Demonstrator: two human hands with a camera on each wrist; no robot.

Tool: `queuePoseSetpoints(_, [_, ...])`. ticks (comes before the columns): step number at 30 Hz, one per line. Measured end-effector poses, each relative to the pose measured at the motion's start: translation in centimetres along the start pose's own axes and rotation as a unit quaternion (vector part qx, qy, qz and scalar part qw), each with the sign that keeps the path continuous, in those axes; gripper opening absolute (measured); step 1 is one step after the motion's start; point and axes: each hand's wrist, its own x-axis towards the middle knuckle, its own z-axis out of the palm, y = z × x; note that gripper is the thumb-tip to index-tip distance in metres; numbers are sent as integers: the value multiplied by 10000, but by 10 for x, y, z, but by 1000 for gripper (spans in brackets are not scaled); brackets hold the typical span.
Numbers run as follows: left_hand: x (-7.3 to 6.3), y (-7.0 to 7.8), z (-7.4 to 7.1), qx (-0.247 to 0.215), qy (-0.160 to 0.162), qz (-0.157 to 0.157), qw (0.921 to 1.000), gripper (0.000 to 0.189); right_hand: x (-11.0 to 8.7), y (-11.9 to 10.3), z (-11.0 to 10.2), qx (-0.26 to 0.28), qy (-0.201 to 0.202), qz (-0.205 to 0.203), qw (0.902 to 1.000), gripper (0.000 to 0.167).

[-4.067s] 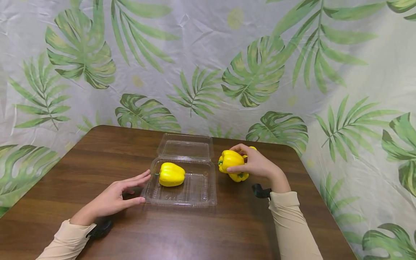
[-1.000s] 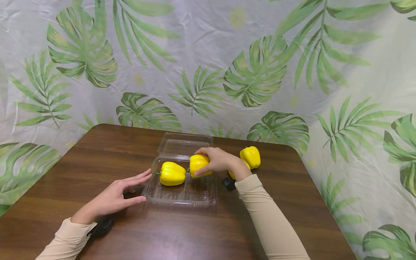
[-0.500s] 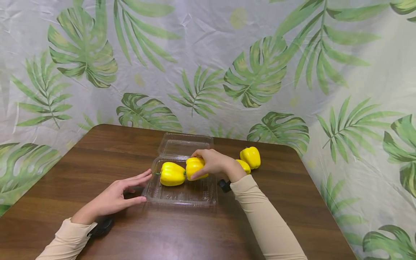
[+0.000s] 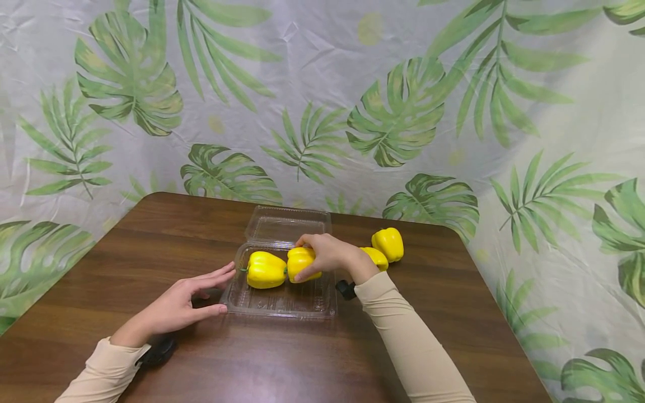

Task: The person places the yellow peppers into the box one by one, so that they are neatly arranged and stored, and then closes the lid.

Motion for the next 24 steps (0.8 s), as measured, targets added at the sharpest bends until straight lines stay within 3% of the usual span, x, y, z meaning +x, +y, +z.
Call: queuePoseSetpoints(24, [1,1,0,35,-10,42,10000,69,0,-6,10,-296,-96,87,9995,69])
